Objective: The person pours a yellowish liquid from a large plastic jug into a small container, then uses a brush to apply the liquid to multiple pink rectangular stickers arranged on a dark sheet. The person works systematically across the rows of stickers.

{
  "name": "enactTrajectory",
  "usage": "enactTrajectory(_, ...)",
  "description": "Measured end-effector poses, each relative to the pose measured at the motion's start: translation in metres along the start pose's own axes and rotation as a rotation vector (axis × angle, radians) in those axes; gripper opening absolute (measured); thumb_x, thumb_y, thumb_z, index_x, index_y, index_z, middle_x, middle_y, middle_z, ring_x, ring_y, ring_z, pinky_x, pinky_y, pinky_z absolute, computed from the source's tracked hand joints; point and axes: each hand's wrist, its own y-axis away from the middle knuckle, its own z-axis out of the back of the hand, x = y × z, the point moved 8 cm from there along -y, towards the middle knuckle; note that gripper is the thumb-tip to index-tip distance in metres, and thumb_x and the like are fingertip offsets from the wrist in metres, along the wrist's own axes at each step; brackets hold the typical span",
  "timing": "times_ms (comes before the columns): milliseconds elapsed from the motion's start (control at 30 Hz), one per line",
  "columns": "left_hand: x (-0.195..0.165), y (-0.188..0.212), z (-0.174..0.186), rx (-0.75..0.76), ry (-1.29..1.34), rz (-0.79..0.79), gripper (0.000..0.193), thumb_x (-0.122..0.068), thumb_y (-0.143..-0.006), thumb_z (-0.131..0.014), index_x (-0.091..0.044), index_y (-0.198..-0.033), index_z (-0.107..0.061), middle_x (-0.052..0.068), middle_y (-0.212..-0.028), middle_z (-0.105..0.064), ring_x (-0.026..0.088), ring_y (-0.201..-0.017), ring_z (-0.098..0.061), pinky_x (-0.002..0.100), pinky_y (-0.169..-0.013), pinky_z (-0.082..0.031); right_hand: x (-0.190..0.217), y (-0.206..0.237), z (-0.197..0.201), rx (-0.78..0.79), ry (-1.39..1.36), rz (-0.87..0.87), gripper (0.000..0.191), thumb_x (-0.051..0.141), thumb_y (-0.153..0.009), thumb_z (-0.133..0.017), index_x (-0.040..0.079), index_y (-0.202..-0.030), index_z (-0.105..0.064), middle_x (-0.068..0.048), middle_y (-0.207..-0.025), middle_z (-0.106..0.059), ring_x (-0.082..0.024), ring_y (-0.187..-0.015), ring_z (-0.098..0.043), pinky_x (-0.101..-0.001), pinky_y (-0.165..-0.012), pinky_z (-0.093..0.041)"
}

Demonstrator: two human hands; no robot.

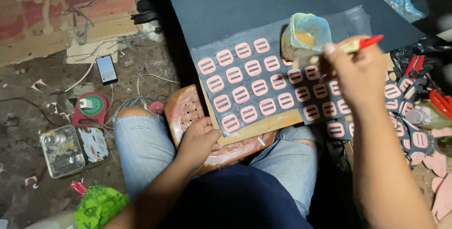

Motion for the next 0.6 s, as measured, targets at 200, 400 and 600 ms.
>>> enactTrajectory(200,-0.001,-0.002,-0.002,0.003,0.02,-0.028,0.027,-0.008,-0.092,-0.06,-0.002,-0.118,-0.062,0.009,-0.1,-0.076,0.014,-0.083,-0.071,0.029,-0.07,-0.058,-0.042,0.087,-0.069,0.159,-0.101,-0.251,0.013,0.016,-0.098,-0.066,0.003,-0.096,-0.065,-0.006,-0.077,-0.072,-0.012,-0.067,-0.069,-0.0264,-0.062,-0.056)
enactTrajectory(400,-0.002,-0.001,-0.003,-0.011,0.021,-0.039,0.026,-0.007,-0.093,-0.06,0.002,-0.118,-0.063,0.011,-0.101,-0.076,0.016,-0.083,-0.071,0.028,-0.069,-0.058,-0.062,0.11,-0.073,0.05,0.0,-0.152,0.017,0.018,-0.097,-0.07,0.002,-0.095,-0.064,-0.004,-0.077,-0.071,-0.01,-0.069,-0.066,-0.0247,-0.063,-0.053)
enactTrajectory(600,-0.004,0.0,-0.004,-0.019,0.031,-0.03,0.027,-0.005,-0.093,-0.059,0.003,-0.118,-0.063,0.012,-0.103,-0.077,0.016,-0.085,-0.073,0.028,-0.07,-0.059,-0.031,0.145,-0.077,-0.134,0.328,0.165,0.024,0.019,-0.093,-0.078,0.001,-0.088,-0.063,-0.009,-0.074,-0.069,-0.016,-0.063,-0.066,-0.0291,-0.059,-0.052)
